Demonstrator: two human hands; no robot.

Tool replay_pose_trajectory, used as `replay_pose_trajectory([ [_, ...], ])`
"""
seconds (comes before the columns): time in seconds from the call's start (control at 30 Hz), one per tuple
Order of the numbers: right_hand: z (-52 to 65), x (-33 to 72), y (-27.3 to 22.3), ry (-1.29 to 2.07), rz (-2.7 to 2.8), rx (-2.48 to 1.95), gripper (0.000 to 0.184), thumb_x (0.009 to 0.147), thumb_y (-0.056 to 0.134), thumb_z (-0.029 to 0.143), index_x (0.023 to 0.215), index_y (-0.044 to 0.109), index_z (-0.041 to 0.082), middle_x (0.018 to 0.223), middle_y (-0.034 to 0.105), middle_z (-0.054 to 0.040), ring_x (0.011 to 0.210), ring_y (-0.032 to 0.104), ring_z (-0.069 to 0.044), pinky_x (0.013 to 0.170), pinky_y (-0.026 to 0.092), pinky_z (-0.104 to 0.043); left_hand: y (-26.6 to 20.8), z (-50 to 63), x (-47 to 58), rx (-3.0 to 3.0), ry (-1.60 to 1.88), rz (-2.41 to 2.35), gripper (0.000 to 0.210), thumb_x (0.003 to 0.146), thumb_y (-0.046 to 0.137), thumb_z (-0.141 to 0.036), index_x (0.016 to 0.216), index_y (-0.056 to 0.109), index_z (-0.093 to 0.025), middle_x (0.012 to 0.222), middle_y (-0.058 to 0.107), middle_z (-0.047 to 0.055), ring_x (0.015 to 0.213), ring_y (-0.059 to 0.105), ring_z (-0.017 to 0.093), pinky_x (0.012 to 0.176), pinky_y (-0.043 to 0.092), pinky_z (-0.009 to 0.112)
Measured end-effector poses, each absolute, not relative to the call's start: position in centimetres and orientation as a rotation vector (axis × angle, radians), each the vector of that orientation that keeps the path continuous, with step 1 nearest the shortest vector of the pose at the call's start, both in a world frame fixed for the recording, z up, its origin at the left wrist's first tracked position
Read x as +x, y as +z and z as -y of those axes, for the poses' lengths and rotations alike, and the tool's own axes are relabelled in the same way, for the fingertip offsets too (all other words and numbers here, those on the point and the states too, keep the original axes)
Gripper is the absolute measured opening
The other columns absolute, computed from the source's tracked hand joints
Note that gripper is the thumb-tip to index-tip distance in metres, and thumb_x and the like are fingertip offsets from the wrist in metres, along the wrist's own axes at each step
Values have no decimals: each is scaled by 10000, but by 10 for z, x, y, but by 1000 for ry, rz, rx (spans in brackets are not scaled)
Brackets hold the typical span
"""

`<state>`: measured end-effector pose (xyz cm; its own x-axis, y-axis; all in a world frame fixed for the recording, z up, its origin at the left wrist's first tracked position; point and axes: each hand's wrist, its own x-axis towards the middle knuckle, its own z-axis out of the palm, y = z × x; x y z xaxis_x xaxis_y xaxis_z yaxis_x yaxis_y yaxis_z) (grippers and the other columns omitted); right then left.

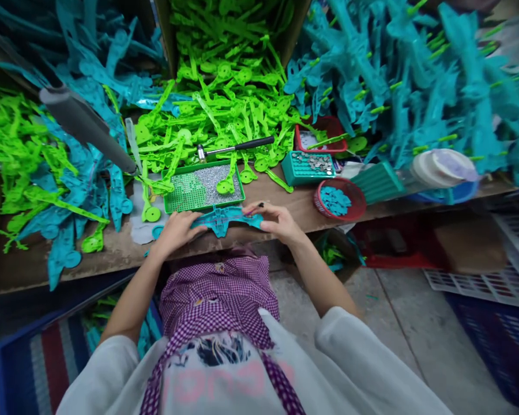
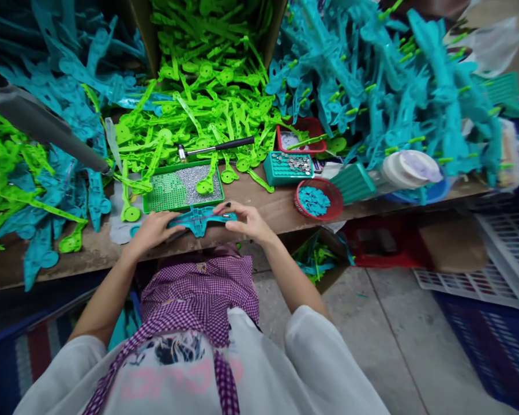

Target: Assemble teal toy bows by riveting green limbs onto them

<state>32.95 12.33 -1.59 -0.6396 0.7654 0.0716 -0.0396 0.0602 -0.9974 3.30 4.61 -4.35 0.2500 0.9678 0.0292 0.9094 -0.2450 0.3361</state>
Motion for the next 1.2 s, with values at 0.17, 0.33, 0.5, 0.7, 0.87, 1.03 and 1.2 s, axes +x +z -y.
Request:
replay_pose_trajectory([
  [0.17, -98, 318, -49, 1517, 1500, -959, 303, 753, 720, 526, 873, 753, 251, 1004, 729, -46, 1049, 662, -241, 1044, 444, -466, -57, -29, 14, 2282, 740, -1877, 290, 971, 500, -380, 1071, 714, -212, 944, 705, 89, 889, 635, 218, 764, 413, 336],
  [0.33, -83, 303, -62, 1486, 1463, -1092, 332, 788, 693, 480, 1033, 726, 258, 1175, 669, -75, 1054, 657, -219, 1032, 467, -456, -39, -29, -1, 2316, 1138, -2031, 232, 948, 547, -340, 950, 750, -228, 823, 725, 59, 759, 654, 169, 748, 426, 327],
  [0.5, -81, 284, -69, 1438, 1382, -1149, 320, 798, 660, 470, 1008, 717, 235, 1212, 651, -88, 1090, 638, -228, 1005, 501, -459, 1, -39, -4, 2288, 1314, -2042, 162, 894, 624, -327, 943, 748, -235, 814, 735, 47, 739, 655, 163, 764, 450, 323],
  [0.7, -70, 297, -49, 800, 1636, -1277, 202, 864, 600, 363, 915, 723, 212, 1206, 632, -107, 1184, 574, -242, 1048, 441, -502, 13, 0, 40, 2132, 1406, -1942, 151, 899, 619, -233, 995, 729, -195, 825, 745, 30, 663, 639, 127, 670, 472, 252],
  [0.87, -45, 292, -13, 473, 1817, -1072, 203, 922, 535, 256, 1046, 693, 228, 1004, 665, -89, 973, 631, -192, 879, 510, -377, -29, 29, 97, 2554, 921, -1630, 191, 951, 531, -218, 991, 715, -183, 652, 661, 12, 550, 568, 121, 580, 377, 277],
  [1.03, -28, 272, -25, 883, 2560, -771, 375, 977, 426, 436, 1136, 666, 196, 935, 710, -96, 866, 618, -196, 791, 452, -346, -52, 50, 100, 2336, 900, -1858, 165, 940, 546, -216, 951, 708, -188, 774, 697, 53, 719, 619, 166, 688, 382, 321],
  [1.2, -41, 272, -25, 1023, 2400, -848, 482, 983, 381, 491, 755, 666, 176, 670, 645, -33, 684, 535, -144, 740, 348, -316, -58, 57, 51, 2218, 922, -2154, 108, 887, 650, -258, 951, 738, -255, 982, 735, 67, 1014, 623, 240, 924, 364, 410],
])
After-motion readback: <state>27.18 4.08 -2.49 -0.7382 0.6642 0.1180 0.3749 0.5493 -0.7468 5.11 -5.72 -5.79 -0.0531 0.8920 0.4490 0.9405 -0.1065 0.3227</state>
